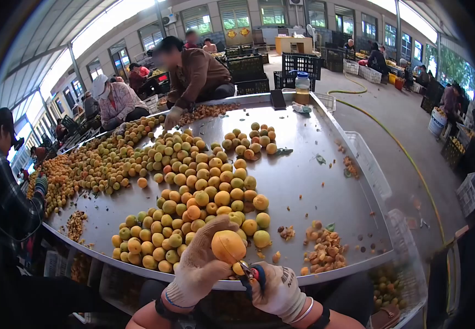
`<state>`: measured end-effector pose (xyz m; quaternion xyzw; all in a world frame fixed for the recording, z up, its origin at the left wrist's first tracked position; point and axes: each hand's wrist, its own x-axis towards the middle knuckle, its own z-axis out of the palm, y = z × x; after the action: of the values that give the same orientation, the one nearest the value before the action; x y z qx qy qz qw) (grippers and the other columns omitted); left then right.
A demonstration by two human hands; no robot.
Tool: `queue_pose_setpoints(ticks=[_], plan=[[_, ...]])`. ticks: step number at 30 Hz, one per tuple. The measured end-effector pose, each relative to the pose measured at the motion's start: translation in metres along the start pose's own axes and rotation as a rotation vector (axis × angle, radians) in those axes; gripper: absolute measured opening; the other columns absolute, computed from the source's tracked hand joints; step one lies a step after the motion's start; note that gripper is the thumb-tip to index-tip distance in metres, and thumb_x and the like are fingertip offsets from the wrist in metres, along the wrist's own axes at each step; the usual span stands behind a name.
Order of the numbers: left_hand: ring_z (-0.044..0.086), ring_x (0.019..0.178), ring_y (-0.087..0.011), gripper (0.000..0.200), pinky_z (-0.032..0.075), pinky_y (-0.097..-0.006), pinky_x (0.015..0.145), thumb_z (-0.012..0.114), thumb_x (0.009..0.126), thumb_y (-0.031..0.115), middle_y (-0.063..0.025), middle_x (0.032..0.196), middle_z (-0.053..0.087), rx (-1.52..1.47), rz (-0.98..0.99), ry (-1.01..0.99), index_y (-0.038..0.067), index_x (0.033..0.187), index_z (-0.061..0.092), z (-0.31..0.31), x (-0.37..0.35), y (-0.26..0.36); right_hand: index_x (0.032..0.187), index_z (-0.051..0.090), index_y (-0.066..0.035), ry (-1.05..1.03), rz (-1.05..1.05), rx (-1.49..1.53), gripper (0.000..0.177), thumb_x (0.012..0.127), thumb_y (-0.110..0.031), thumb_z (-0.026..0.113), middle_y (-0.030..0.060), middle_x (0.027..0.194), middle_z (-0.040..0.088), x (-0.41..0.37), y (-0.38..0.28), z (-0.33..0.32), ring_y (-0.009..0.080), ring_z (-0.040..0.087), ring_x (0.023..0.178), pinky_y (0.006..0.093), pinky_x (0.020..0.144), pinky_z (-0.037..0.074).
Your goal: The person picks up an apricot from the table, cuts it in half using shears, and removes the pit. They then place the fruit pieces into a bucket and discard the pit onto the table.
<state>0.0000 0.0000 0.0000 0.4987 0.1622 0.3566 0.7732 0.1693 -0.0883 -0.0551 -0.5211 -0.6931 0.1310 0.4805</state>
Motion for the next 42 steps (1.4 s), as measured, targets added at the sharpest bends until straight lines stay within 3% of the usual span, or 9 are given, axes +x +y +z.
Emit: queue_pose_setpoints(ticks=[2,4,12,21,23,27,33,35,42], plan=[[0.054,0.127,-0.0218,0.066,0.040,-0.0312,0.108,0.067,0.096,0.024,-0.0175,0.136,0.055,0.475,0.268,0.078,-0.004,0.146,0.036,0.010,-0.001,0.003,0.098,0.061,-0.005,0.066,-0.044,-0.052,0.013,0.088,-0.013,0.062,0.0095,0.072,0.061,-0.001,0.002,0.001,0.0325,0.060,0.058,0.0392,0.053,0.051],[0.058,0.120,-0.0232,0.065,0.046,-0.0336,0.103,0.066,0.096,0.032,-0.0177,0.132,0.057,0.505,0.235,0.078,-0.004,0.143,0.039,0.008,-0.005,0.010,0.098,0.061,-0.005,0.092,-0.053,-0.049,0.013,0.088,-0.013,0.062,0.0095,0.071,0.060,0.001,-0.003,0.006,0.0327,0.060,0.057,0.0390,0.052,0.050],[0.061,0.118,-0.0246,0.071,0.050,-0.0384,0.101,0.060,0.097,0.048,-0.0171,0.133,0.057,0.097,0.028,-0.027,-0.004,0.141,0.042,-0.009,0.001,0.000,0.097,0.060,-0.004,0.066,-0.083,-0.048,0.014,0.088,-0.014,0.062,0.0101,0.072,0.061,-0.002,0.003,0.011,0.0334,0.060,0.058,0.0403,0.053,0.050],[0.054,0.128,-0.0242,0.078,0.045,-0.0388,0.107,0.079,0.086,0.024,-0.0161,0.141,0.051,0.502,0.207,-0.091,-0.004,0.144,0.037,-0.002,-0.002,0.002,0.103,0.058,0.001,0.080,-0.033,0.053,0.019,0.087,-0.009,0.060,0.0140,0.072,0.061,-0.002,0.004,0.007,0.0362,0.060,0.057,0.0425,0.052,0.049],[0.054,0.128,-0.0233,0.079,0.046,-0.0375,0.106,0.079,0.086,0.027,-0.0155,0.139,0.052,-0.021,0.003,-0.029,-0.003,0.145,0.036,0.004,-0.004,0.001,0.102,0.058,0.000,0.092,-0.071,0.040,0.019,0.087,-0.010,0.061,0.0134,0.072,0.061,-0.001,0.004,0.007,0.0358,0.059,0.056,0.0421,0.051,0.048],[0.057,0.124,-0.0242,0.077,0.048,-0.0362,0.103,0.079,0.086,0.024,-0.0159,0.132,0.057,-0.171,-0.079,-0.054,-0.002,0.144,0.037,-0.001,0.001,0.000,0.102,0.059,0.000,0.007,0.005,0.059,0.018,0.087,-0.011,0.061,0.0128,0.072,0.061,-0.004,0.004,0.006,0.0350,0.059,0.056,0.0417,0.051,0.048],[0.058,0.119,-0.0192,0.076,0.045,-0.0345,0.104,0.080,0.085,0.018,-0.0144,0.128,0.060,0.484,0.251,0.041,-0.004,0.144,0.037,0.003,-0.004,-0.003,0.100,0.059,-0.002,0.102,-0.064,-0.043,0.016,0.087,-0.012,0.062,0.0123,0.072,0.061,-0.002,0.000,0.006,0.0337,0.060,0.058,0.0409,0.052,0.049],[0.058,0.121,-0.0205,0.070,0.046,-0.0321,0.103,0.074,0.091,0.023,-0.0153,0.131,0.059,0.089,0.101,0.005,-0.004,0.144,0.037,0.007,-0.004,0.001,0.099,0.058,-0.002,0.132,-0.075,0.015,0.015,0.087,-0.012,0.062,0.0115,0.071,0.060,-0.002,0.002,0.011,0.0334,0.060,0.057,0.0405,0.051,0.049],[0.057,0.124,-0.0295,0.070,0.045,-0.0408,0.107,0.055,0.098,0.049,-0.0203,0.130,0.060,-0.064,0.157,0.124,-0.005,0.140,0.041,-0.013,0.002,-0.006,0.100,0.058,-0.003,0.043,-0.062,-0.137,0.014,0.087,-0.007,0.059,0.0110,0.078,0.064,0.000,-0.005,0.015,0.0349,0.061,0.063,0.0421,0.057,0.049]])
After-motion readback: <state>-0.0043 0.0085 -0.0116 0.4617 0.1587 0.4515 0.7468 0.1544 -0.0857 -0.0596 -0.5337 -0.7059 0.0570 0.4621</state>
